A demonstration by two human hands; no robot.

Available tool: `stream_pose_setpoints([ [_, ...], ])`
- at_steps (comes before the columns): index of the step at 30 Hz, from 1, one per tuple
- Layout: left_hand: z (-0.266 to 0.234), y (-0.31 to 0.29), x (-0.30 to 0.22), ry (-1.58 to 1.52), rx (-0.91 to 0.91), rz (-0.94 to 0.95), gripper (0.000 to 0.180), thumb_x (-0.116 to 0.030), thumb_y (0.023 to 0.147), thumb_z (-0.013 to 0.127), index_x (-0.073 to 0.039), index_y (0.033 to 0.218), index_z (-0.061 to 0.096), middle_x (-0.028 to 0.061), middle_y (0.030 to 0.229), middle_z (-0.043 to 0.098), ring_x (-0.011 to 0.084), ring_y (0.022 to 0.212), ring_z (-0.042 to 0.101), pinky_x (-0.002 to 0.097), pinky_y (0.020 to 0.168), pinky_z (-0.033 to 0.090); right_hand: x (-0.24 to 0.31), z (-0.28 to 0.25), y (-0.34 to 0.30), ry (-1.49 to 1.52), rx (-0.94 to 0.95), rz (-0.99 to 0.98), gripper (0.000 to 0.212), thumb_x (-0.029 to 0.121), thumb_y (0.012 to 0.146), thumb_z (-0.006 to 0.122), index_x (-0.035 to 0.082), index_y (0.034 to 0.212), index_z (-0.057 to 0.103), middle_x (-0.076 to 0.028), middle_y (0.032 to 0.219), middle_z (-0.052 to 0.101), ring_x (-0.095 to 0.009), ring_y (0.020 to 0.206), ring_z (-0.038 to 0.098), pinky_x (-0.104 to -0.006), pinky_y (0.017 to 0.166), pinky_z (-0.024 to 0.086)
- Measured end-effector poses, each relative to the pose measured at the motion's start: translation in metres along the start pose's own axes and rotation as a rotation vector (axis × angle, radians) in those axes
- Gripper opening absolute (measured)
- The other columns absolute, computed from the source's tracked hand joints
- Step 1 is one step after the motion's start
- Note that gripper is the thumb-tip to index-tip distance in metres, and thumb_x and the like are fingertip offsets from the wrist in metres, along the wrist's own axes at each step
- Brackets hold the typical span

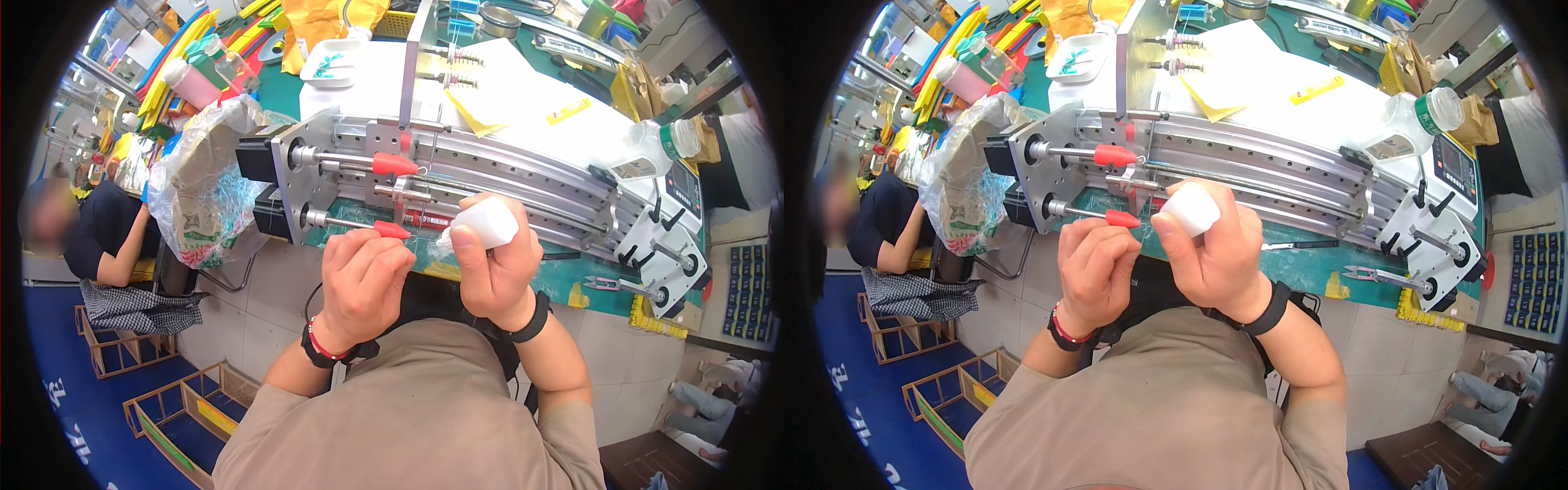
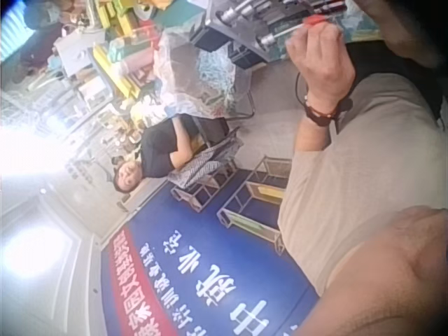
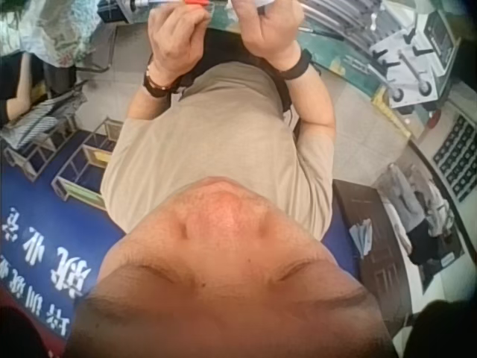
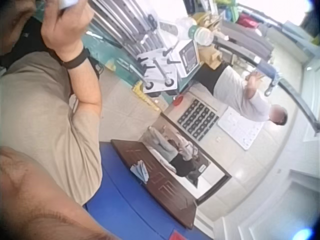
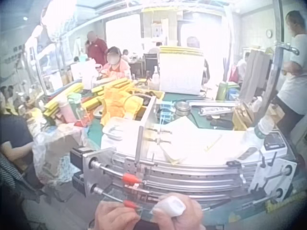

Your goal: Glue and assemble small electronic or mechanical components using a jig and adhesive.

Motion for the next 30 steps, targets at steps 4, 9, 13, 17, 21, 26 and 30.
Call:
stream_pose_setpoints([
  [4, 0.005, -0.009, -0.006, 0.095, -0.023, 0.065, 0.021, -0.002, 0.081, 0.078, -0.01, 0.1, 0.072, 0.0022, 0.099, 0.074, 0.0245, 0.095, 0.067, 0.0378, 0.083, 0.044, 0.0, 0.006, 0.001, -0.002, -0.012, -0.014, 0.027, 0.011, 0.099, 0.079, -0.006, 0.117, 0.067, -0.014, 0.095, 0.073, -0.023, 0.067, 0.068, -0.0319, 0.062, 0.054],
  [9, 0.01, -0.018, -0.005, 0.131, -0.032, 0.072, 0.02, -0.004, 0.08, 0.075, -0.011, 0.099, 0.074, 0.0003, 0.101, 0.074, 0.0221, 0.095, 0.067, 0.037, 0.084, 0.044, -0.003, 0.011, 0.001, -0.04, -0.014, -0.05, 0.029, 0.012, 0.099, 0.079, -0.007, 0.118, 0.067, -0.016, 0.097, 0.074, -0.024, 0.068, 0.069, -0.0322, 0.063, 0.055],
  [13, 0.011, -0.022, -0.003, 0.151, -0.04, 0.071, 0.021, -0.005, 0.079, 0.075, -0.011, 0.099, 0.075, -0.0002, 0.101, 0.074, 0.0213, 0.094, 0.066, 0.0366, 0.085, 0.044, -0.003, 0.012, -0.002, -0.049, -0.045, -0.067, 0.031, 0.013, 0.099, 0.08, -0.007, 0.119, 0.067, -0.015, 0.099, 0.075, -0.022, 0.069, 0.069, -0.0321, 0.064, 0.055],
  [17, 0.011, -0.023, -0.003, 0.152, -0.036, 0.062, 0.021, -0.005, 0.079, 0.075, -0.011, 0.099, 0.076, -0.0002, 0.101, 0.074, 0.0212, 0.094, 0.067, 0.0366, 0.085, 0.044, -0.002, 0.011, -0.003, -0.052, -0.043, -0.07, 0.031, 0.012, 0.099, 0.079, -0.007, 0.119, 0.067, -0.015, 0.098, 0.075, -0.021, 0.068, 0.069, -0.0316, 0.063, 0.054],
  [21, 0.012, -0.024, -0.005, 0.128, -0.035, 0.05, 0.024, -0.003, 0.078, 0.078, -0.009, 0.102, 0.075, 0.0025, 0.105, 0.074, 0.0241, 0.093, 0.066, 0.0381, 0.082, 0.045, -0.003, 0.009, -0.002, -0.045, -0.032, -0.061, 0.03, 0.012, 0.1, 0.079, -0.007, 0.119, 0.067, -0.015, 0.1, 0.075, -0.02, 0.066, 0.068, -0.0308, 0.063, 0.054],
  [26, 0.015, -0.024, -0.008, 0.078, -0.058, 0.037, 0.029, 0.002, 0.077, 0.081, -0.006, 0.104, 0.073, 0.0083, 0.117, 0.073, 0.0268, 0.088, 0.066, 0.0393, 0.074, 0.046, -0.001, 0.0, -0.003, -0.053, -0.027, -0.031, 0.03, 0.012, 0.099, 0.079, -0.007, 0.119, 0.068, -0.016, 0.102, 0.075, -0.021, 0.071, 0.071, -0.0324, 0.065, 0.056],
  [30, 0.014, -0.024, -0.013, 0.058, -0.007, -0.018, 0.029, 0.006, 0.078, 0.079, -0.005, 0.104, 0.072, 0.0123, 0.124, 0.073, 0.0287, 0.08, 0.065, 0.0401, 0.069, 0.047, 0.013, -0.051, -0.006, -0.317, -0.163, -0.167, 0.031, 0.018, 0.1, 0.077, -0.006, 0.118, 0.068, -0.02, 0.105, 0.075, -0.028, 0.084, 0.073, -0.0387, 0.071, 0.058],
])
Point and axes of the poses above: each hand's wrist, its own y-axis towards the middle knuckle, its own z-axis out of the palm, x = y × z, the point moved 3 cm from there along y, towards the middle knuckle
